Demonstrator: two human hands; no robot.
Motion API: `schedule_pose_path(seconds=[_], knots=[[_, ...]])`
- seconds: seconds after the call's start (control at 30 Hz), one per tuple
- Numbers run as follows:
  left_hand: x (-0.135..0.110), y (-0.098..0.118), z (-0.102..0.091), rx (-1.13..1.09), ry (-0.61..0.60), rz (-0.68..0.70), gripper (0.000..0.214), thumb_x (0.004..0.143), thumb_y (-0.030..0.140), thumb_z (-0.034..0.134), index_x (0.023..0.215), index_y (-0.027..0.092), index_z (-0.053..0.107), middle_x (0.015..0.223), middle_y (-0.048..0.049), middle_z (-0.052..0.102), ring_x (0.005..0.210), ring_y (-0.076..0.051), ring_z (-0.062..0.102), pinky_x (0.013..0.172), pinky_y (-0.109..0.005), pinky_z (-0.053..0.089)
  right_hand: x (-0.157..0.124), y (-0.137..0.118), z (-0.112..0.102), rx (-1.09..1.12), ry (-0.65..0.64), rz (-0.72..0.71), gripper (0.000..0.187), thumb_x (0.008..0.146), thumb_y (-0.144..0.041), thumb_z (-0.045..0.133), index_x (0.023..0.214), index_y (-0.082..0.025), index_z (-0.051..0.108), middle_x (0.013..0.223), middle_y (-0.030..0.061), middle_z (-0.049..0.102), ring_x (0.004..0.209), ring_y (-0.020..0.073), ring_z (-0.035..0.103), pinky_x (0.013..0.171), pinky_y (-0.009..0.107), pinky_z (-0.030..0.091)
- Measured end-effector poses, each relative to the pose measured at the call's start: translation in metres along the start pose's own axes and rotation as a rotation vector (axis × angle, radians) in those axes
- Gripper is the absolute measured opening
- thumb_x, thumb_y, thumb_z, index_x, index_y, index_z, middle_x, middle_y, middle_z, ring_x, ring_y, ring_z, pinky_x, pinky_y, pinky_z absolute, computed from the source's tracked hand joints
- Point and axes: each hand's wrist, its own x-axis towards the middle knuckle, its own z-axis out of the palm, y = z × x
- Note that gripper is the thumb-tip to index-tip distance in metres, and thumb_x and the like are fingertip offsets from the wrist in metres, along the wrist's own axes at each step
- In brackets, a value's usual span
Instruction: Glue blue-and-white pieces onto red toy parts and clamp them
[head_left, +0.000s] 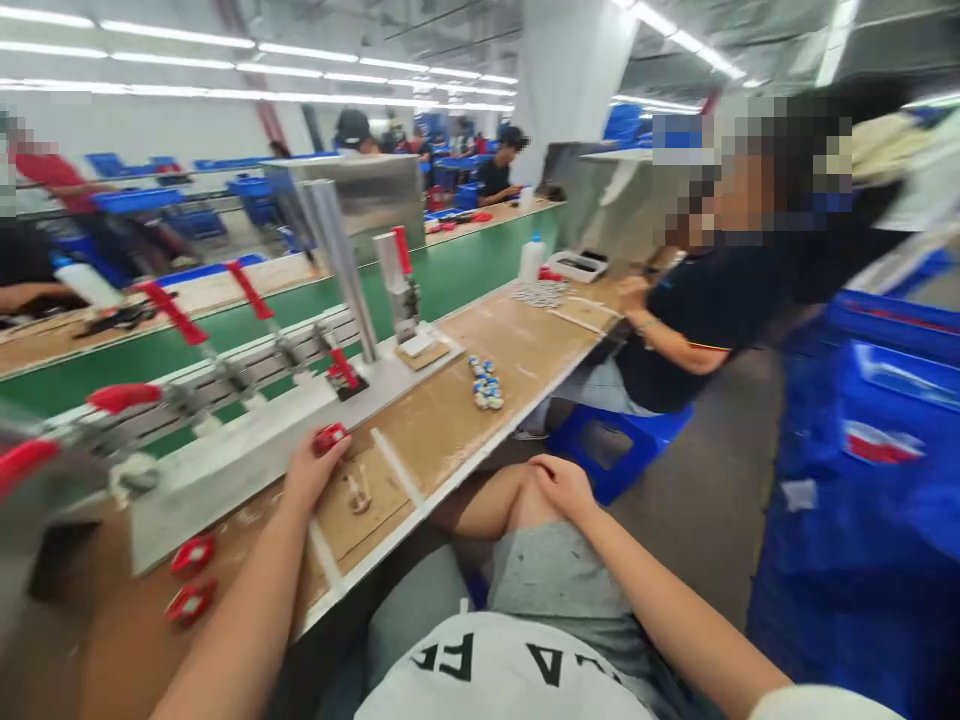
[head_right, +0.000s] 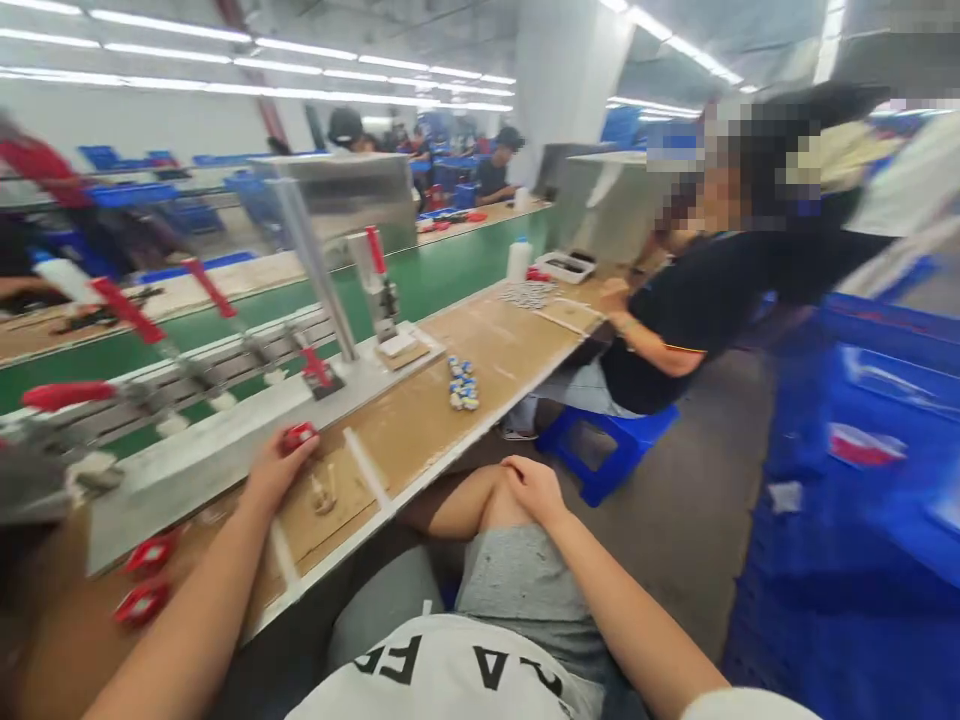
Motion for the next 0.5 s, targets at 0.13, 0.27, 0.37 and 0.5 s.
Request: schedule_pose_path(seconds=[0.13,0.27,0.37,0.5], knots=[[0.005,-0.015,-0.002,-0.219,-0.055,0.022,0.094,0.065,0.078,0.082,0.13,0.013,0.065,0.1,-0.0078,0.074,0.076,-0.02,0.061,0.07,-0.032,0.05,0.011,-0.039,0.008,0.268,0.159,-0.317,0.031,0.098,-0.027,0.049,0.099,-0.025,0.079,0.097,0.0096,0.081,0.092,0.0244,0.078,0.087,0.037,0.06],[0.006,-0.011,0.005,-0.287,-0.052,0.041,0.079,0.071,0.07,0.081,0.125,0.014,0.067,0.097,-0.0075,0.073,0.08,-0.022,0.064,0.073,-0.032,0.052,0.069,-0.13,0.024,0.519,0.123,-0.561,0.028,0.098,-0.031,0.054,0.093,-0.023,0.079,0.088,0.0079,0.079,0.081,0.0216,0.074,0.077,0.032,0.057],[0.005,-0.009,0.003,-0.308,-0.039,0.025,0.076,0.071,0.068,0.081,0.122,0.014,0.068,0.095,-0.0077,0.073,0.082,-0.024,0.066,0.077,-0.035,0.054,0.147,-0.207,0.043,0.713,0.035,-0.458,0.029,0.095,-0.033,0.054,0.085,-0.02,0.078,0.078,0.0057,0.072,0.077,0.0198,0.068,0.074,0.029,0.052],[0.004,-0.007,-0.002,-0.249,-0.017,0.011,0.073,0.071,0.071,0.077,0.118,0.016,0.069,0.099,-0.0087,0.075,0.088,-0.028,0.069,0.084,-0.04,0.057,0.225,-0.276,0.061,0.814,-0.041,-0.198,0.033,0.098,-0.027,0.048,0.081,-0.018,0.075,0.064,-0.0002,0.056,0.067,0.0156,0.055,0.066,0.026,0.042]])
